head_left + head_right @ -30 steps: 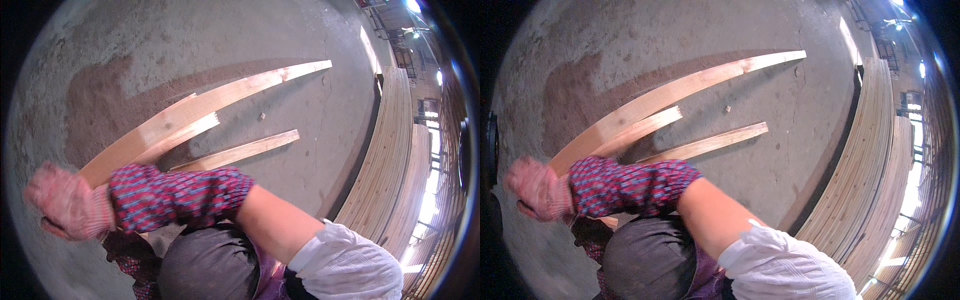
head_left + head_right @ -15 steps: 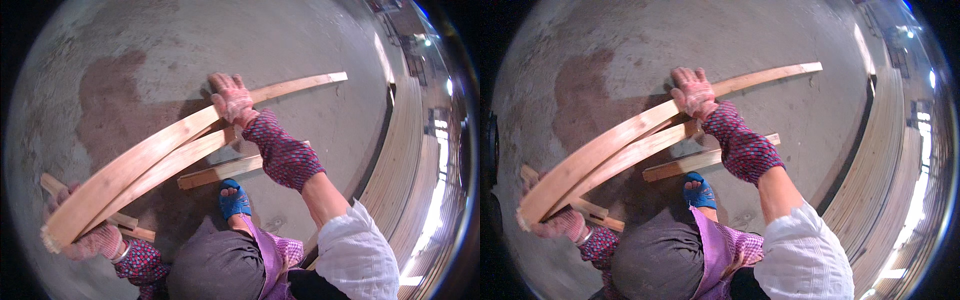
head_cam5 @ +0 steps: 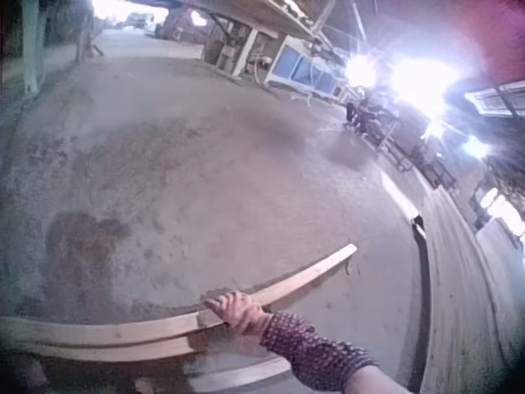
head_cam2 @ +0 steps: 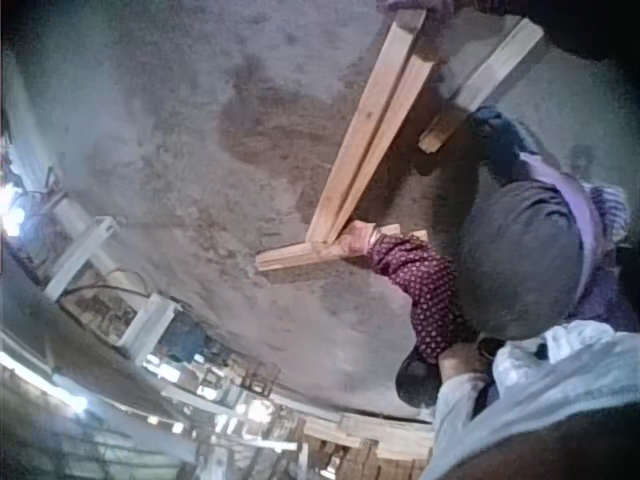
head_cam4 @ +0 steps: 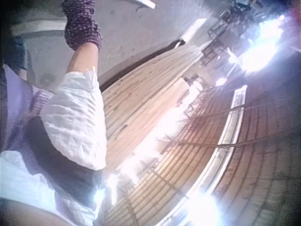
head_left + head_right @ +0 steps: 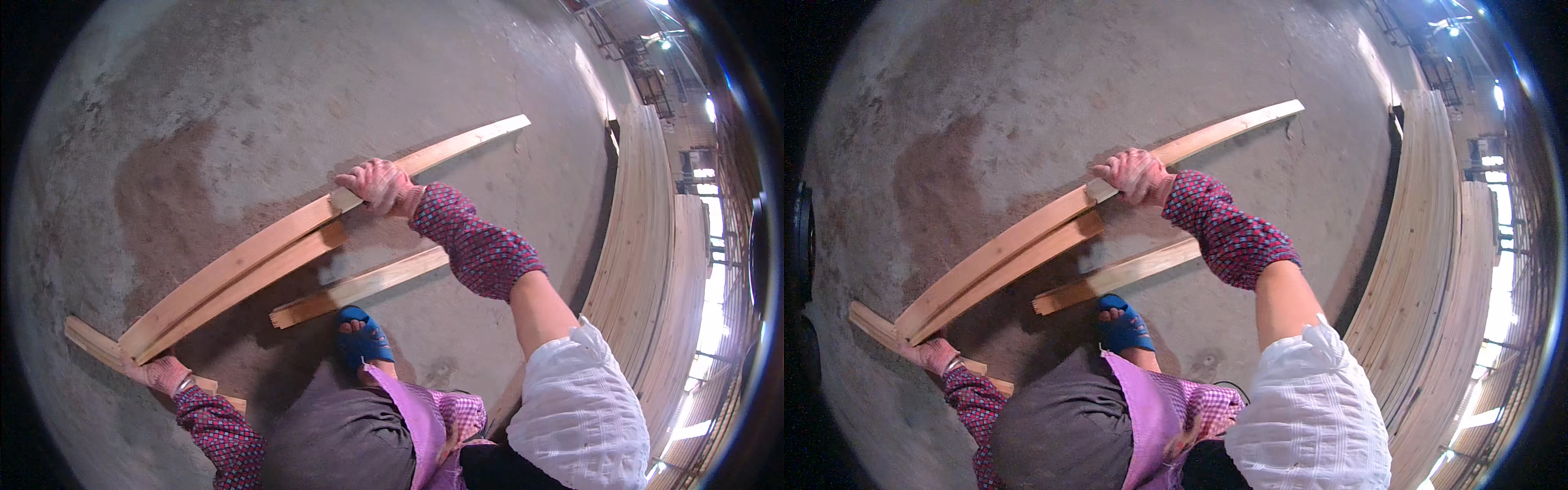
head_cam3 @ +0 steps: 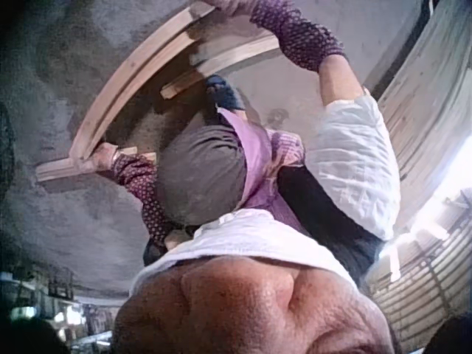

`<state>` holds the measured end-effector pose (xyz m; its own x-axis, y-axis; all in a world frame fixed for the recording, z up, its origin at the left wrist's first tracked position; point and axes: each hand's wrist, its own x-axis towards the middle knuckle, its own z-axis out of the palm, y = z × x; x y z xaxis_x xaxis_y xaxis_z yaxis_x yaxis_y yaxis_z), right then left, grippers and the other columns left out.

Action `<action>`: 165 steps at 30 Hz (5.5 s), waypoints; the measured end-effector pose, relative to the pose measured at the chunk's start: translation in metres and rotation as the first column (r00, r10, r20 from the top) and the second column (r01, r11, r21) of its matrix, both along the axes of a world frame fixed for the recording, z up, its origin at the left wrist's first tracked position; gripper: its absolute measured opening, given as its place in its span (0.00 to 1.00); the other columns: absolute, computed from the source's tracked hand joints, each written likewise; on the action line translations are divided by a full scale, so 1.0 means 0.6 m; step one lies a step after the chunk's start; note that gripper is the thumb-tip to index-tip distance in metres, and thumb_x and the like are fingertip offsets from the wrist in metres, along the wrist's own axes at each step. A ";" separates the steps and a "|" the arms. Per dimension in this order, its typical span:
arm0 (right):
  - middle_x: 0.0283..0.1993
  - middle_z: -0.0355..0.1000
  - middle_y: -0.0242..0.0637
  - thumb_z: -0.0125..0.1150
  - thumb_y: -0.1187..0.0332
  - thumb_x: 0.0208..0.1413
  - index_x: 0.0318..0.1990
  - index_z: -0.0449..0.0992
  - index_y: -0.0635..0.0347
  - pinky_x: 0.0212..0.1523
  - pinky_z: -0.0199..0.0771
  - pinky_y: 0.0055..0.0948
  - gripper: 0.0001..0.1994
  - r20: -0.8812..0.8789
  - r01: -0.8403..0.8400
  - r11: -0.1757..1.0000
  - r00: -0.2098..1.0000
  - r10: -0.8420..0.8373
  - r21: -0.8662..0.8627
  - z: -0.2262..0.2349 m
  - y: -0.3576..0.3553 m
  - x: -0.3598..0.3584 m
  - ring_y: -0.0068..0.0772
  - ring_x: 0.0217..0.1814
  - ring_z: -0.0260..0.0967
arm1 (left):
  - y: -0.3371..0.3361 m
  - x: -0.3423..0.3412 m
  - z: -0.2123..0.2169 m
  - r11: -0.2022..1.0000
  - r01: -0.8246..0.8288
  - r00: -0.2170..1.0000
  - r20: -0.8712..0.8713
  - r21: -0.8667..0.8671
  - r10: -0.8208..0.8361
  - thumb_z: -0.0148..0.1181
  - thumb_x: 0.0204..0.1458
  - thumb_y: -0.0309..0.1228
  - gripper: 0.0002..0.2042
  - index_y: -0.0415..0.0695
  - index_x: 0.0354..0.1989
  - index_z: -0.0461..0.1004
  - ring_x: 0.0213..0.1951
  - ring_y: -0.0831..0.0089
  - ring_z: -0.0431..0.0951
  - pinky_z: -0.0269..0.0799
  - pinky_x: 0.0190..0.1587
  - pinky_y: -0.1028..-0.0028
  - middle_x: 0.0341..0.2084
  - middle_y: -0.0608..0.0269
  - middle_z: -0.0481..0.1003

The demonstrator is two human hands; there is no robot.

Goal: The person picks up wooden slats from the floor by hand, aligns and stacks them into a bundle, carries the bundle across a factory floor, and sets the stack down on a work table.

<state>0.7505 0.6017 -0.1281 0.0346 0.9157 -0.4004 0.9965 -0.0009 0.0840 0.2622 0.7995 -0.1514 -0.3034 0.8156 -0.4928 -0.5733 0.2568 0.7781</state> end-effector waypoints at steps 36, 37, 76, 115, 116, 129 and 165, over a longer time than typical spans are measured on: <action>0.51 0.68 0.43 0.74 0.63 0.35 0.56 0.59 0.57 0.49 0.70 0.46 0.38 -0.407 -0.149 0.959 0.881 0.239 0.241 0.116 0.268 -0.464 0.50 0.50 0.69 | 0.102 -0.038 0.006 0.989 -0.076 0.903 0.429 0.124 0.016 0.70 0.45 0.40 0.29 0.44 0.53 0.65 0.44 0.66 0.74 0.70 0.51 0.64 0.43 0.61 0.72; 0.51 0.68 0.43 0.73 0.63 0.35 0.56 0.59 0.57 0.49 0.71 0.46 0.38 -0.364 -0.090 0.970 0.916 0.170 0.226 0.102 0.258 -0.461 0.50 0.50 0.69 | 0.112 -0.033 -0.001 0.991 -0.067 0.920 0.392 0.116 0.017 0.70 0.44 0.41 0.30 0.43 0.54 0.65 0.45 0.66 0.74 0.70 0.51 0.64 0.44 0.61 0.72; 0.46 0.71 0.51 0.52 0.56 0.55 0.54 0.58 0.64 0.45 0.74 0.44 0.25 -0.189 -0.005 1.000 0.982 0.009 0.024 0.060 0.344 -0.423 0.50 0.49 0.71 | -0.060 0.261 -0.020 0.907 0.386 0.923 0.065 -0.167 -0.380 0.58 0.52 0.49 0.25 0.50 0.55 0.65 0.39 0.72 0.70 0.72 0.36 0.67 0.43 0.65 0.69; 0.47 0.71 0.51 0.64 0.58 0.42 0.46 0.74 0.60 0.47 0.72 0.41 0.23 -0.587 -0.148 0.956 0.762 0.273 0.252 0.075 0.437 -0.524 0.50 0.46 0.70 | 0.044 -0.117 0.032 0.906 -0.020 0.227 -0.885 -0.422 -0.407 0.67 0.37 0.44 0.40 0.39 0.58 0.55 0.55 0.51 0.67 0.65 0.55 0.58 0.50 0.50 0.67; 0.46 0.71 0.51 0.63 0.58 0.42 0.44 0.75 0.60 0.45 0.73 0.42 0.22 -0.622 -0.255 0.952 0.721 0.305 0.171 0.030 0.462 -0.616 0.49 0.44 0.71 | 0.011 -0.168 0.015 0.912 -0.119 0.259 -0.899 -0.393 -0.354 0.67 0.38 0.45 0.40 0.39 0.58 0.56 0.55 0.51 0.67 0.65 0.54 0.57 0.50 0.50 0.68; 0.60 0.64 0.48 0.66 0.63 0.46 0.64 0.55 0.66 0.56 0.68 0.34 0.38 -0.915 0.036 0.936 0.205 -0.349 -0.349 0.004 0.287 -0.700 0.42 0.58 0.66 | 0.085 -0.091 0.078 0.775 -0.185 0.216 -0.794 -0.604 -0.568 0.69 0.31 0.57 0.52 0.34 0.61 0.58 0.55 0.56 0.69 0.65 0.56 0.65 0.53 0.44 0.68; 0.47 0.66 0.40 0.62 0.61 0.44 0.43 0.73 0.56 0.56 0.61 0.46 0.17 -0.071 0.511 0.846 0.848 -0.525 -0.150 0.022 -0.155 -0.189 0.44 0.55 0.64 | 0.132 0.008 0.236 0.498 0.846 0.501 -0.037 -0.191 -0.865 0.60 0.46 0.51 0.37 0.37 0.59 0.60 0.48 0.60 0.72 0.68 0.51 0.61 0.51 0.49 0.68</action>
